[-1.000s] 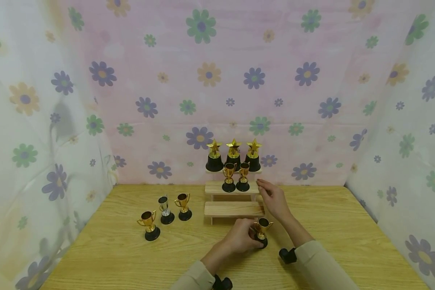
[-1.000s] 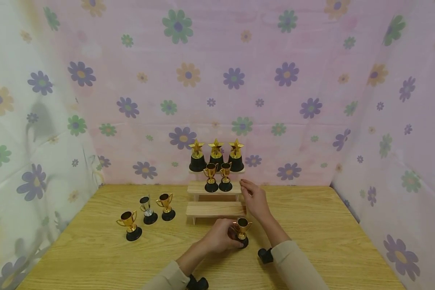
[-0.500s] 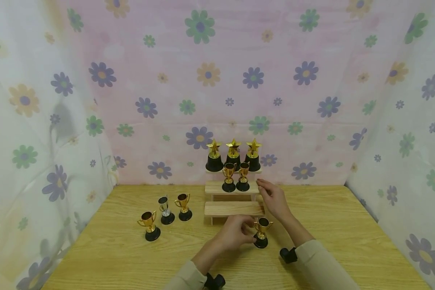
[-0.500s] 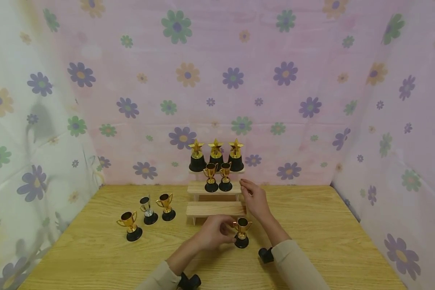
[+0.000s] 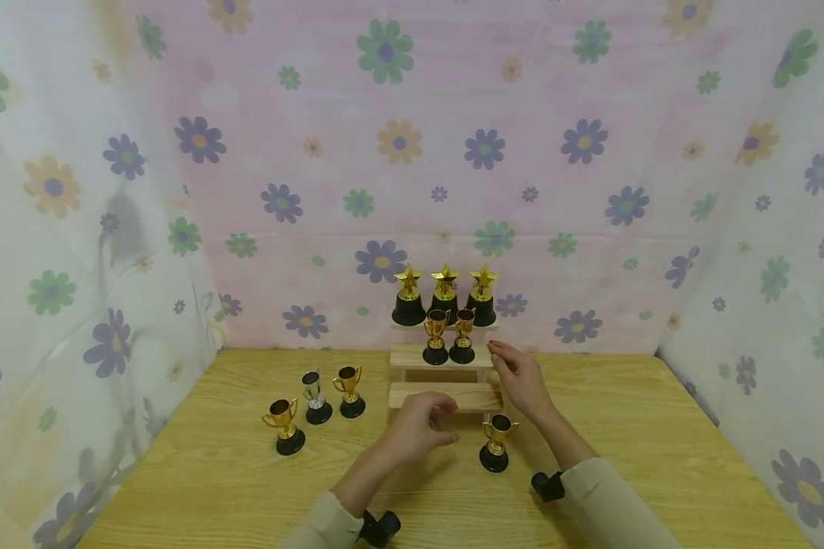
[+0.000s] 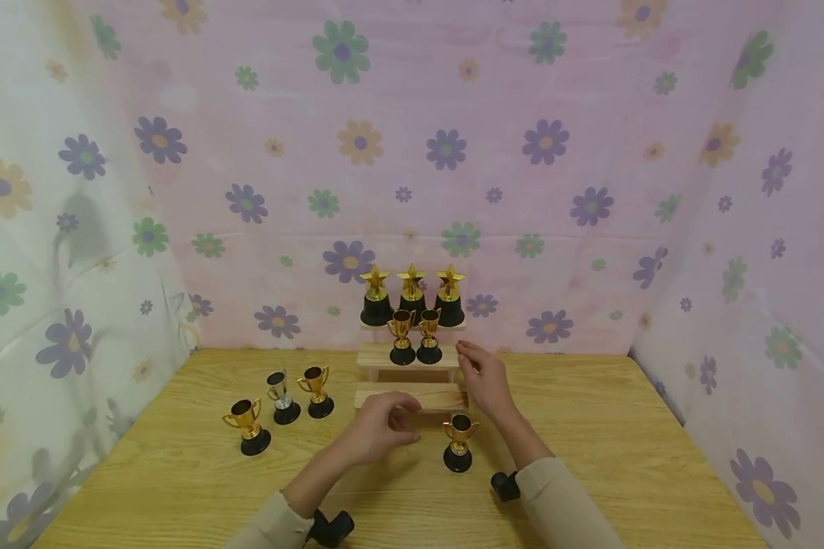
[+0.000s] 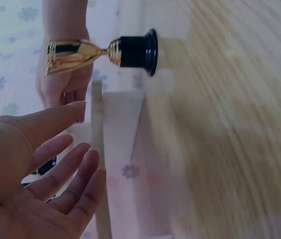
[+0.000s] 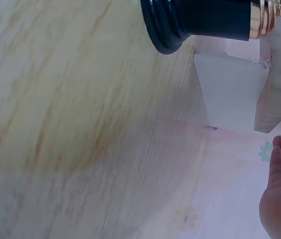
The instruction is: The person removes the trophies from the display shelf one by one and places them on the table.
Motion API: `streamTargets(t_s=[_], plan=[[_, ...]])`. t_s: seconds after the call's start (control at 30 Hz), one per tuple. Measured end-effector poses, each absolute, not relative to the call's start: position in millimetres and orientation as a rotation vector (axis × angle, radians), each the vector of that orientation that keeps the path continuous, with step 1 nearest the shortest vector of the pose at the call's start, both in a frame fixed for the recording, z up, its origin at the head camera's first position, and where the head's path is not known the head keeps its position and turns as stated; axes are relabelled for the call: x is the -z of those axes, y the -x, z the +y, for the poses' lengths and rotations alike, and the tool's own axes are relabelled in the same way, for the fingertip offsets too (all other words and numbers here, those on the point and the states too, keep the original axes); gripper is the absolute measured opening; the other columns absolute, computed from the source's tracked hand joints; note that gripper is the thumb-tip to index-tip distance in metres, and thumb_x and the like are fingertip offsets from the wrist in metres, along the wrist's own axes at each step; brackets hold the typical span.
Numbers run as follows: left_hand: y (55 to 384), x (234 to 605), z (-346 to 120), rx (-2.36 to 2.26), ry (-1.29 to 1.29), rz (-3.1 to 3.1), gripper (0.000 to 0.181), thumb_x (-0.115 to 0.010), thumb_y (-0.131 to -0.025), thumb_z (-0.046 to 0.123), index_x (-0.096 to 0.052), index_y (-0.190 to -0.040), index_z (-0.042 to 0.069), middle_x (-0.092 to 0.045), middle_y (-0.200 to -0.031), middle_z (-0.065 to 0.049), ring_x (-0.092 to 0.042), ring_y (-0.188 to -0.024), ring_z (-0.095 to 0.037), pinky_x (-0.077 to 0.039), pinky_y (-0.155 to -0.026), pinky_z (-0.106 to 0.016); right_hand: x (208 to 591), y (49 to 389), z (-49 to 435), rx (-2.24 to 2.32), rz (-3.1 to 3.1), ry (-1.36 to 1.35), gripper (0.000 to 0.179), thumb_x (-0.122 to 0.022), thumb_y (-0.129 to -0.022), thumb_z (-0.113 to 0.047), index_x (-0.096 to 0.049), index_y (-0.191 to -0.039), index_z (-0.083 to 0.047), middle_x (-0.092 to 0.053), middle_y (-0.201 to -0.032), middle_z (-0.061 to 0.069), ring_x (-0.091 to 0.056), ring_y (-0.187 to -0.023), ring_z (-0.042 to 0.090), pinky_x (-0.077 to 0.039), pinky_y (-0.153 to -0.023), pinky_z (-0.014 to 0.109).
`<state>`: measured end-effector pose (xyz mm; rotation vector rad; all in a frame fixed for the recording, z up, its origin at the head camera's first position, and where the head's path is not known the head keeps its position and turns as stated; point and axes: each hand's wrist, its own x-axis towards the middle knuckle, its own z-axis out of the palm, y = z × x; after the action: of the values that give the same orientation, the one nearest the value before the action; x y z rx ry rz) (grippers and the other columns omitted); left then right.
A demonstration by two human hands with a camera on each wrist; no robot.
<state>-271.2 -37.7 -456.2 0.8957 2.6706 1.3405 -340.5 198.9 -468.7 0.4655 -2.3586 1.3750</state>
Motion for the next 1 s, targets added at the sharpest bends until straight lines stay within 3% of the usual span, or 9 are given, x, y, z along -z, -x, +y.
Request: streamTargets(t_s=[0.3, 0.5, 0.73, 1.0], plan=[[274, 447, -59, -1.336, -0.847, 2.782, 0.039, -0.081, -0.090, 0.017, -0.068, -0.122, 0.000, -0.069, -0.116, -0.014, -0.065, -0.094, -0.025, -0.055, -0.082, -0.039, 470, 339, 200, -1.348, -2.361, -0.468, 0.033, -0.054, -0.105, -0.005, -0.062, -0.134, 0.010, -0.056, -0.143, 0.027, -0.058, -0.128, 0.041, -0.051, -0.099, 0.053], [275, 436, -70, -1.389, -0.821, 2.841, 0.042, -0.080, -0.089, 0.015, -0.066, -0.126, 0.000, -0.067, -0.121, -0.017, -0.064, -0.103, -0.034, -0.054, -0.086, -0.048, 467, 339, 198, -1.339, -2.361, -0.471, 0.033, -0.055, -0.105, -0.005, -0.062, -0.133, 0.010, -0.057, -0.142, 0.026, -0.060, -0.126, 0.040, -0.052, -0.097, 0.052], [279, 428, -76, -1.410, -0.712, 2.897, 0.045, -0.078, -0.092, 0.017, -0.063, -0.132, 0.005, -0.065, -0.122, -0.011, -0.060, -0.109, -0.034, -0.051, -0.088, -0.050, 468, 340, 199, -1.364, -2.360, -0.466, 0.032, -0.055, -0.105, -0.005, -0.062, -0.133, 0.010, -0.057, -0.143, 0.025, -0.060, -0.127, 0.039, -0.052, -0.098, 0.051], [291, 418, -75, -1.442, -0.691, 3.003, 0.052, -0.079, -0.091, 0.017, -0.060, -0.138, 0.005, -0.063, -0.128, -0.014, -0.062, -0.111, -0.033, -0.053, -0.091, -0.050, 470, 342, 199, -1.360, -2.344, -0.466, 0.032, -0.056, -0.104, -0.005, -0.063, -0.132, 0.010, -0.058, -0.142, 0.025, -0.060, -0.126, 0.039, -0.052, -0.098, 0.051]])
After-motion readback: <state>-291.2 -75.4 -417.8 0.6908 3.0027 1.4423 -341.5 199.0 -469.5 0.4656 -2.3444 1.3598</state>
